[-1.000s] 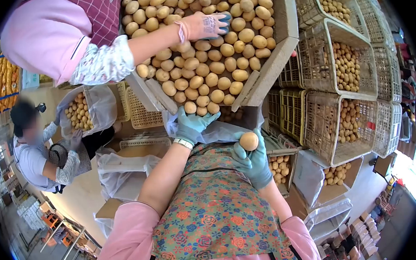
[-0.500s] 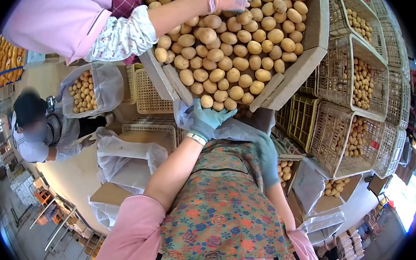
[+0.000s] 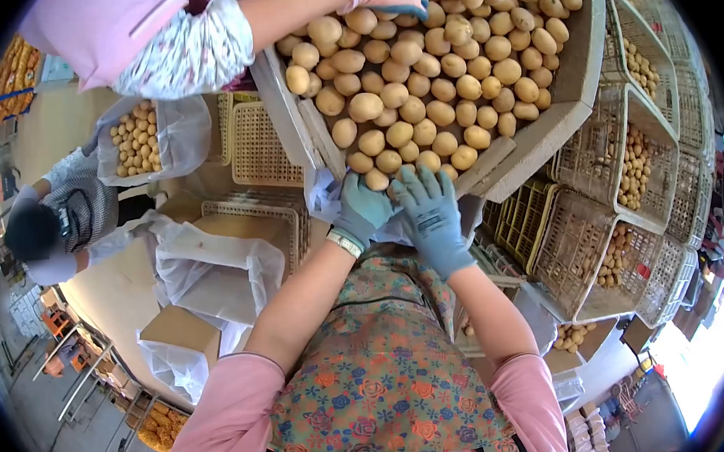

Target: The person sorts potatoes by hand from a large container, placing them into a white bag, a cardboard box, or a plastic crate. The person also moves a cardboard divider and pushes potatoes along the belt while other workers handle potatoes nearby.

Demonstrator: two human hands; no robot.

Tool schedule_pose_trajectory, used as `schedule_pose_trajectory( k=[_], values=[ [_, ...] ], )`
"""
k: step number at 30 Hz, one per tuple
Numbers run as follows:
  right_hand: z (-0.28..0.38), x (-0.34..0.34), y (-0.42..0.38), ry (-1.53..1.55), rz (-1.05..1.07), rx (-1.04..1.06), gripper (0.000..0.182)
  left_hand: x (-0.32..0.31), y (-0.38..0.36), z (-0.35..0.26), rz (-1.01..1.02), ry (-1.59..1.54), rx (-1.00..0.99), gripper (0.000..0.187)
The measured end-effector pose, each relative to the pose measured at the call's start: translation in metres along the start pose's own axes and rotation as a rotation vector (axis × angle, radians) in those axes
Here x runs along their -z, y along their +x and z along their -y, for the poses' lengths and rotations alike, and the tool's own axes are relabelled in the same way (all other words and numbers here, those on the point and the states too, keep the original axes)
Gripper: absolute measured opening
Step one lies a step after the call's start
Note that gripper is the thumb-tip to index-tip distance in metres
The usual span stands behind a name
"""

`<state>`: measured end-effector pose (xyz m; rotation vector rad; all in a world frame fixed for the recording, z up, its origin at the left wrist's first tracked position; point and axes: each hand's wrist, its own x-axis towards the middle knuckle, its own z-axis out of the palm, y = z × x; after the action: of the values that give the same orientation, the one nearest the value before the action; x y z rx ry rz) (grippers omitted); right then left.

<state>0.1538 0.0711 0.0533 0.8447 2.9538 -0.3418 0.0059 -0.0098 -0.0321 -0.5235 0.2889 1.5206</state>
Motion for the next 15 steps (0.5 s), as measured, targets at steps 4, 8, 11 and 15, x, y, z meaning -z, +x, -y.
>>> schedule_pose_trajectory(
  k=[4, 8, 11, 15],
  values=[
    [-0.023, 0.038, -0.001, -0.023, -0.026, -0.074, 0.048, -0.013, -0.004, -0.002, -0.126, 0.091, 0.015, 0.076],
    [-0.035, 0.033, 0.040, 0.205, -0.115, -0.355, 0.056, -0.021, -0.001, -0.002, -0.197, 0.073, 0.034, 0.076],
    [-0.023, 0.015, 0.063, 0.273, -0.047, -0.511, 0.065, -0.027, -0.005, -0.002, -0.152, 0.076, 0.023, 0.079],
    [-0.014, 0.014, 0.071, 0.385, -0.072, -0.589, 0.078, -0.021, -0.003, -0.002, -0.195, 0.053, 0.038, 0.082]
  ],
)
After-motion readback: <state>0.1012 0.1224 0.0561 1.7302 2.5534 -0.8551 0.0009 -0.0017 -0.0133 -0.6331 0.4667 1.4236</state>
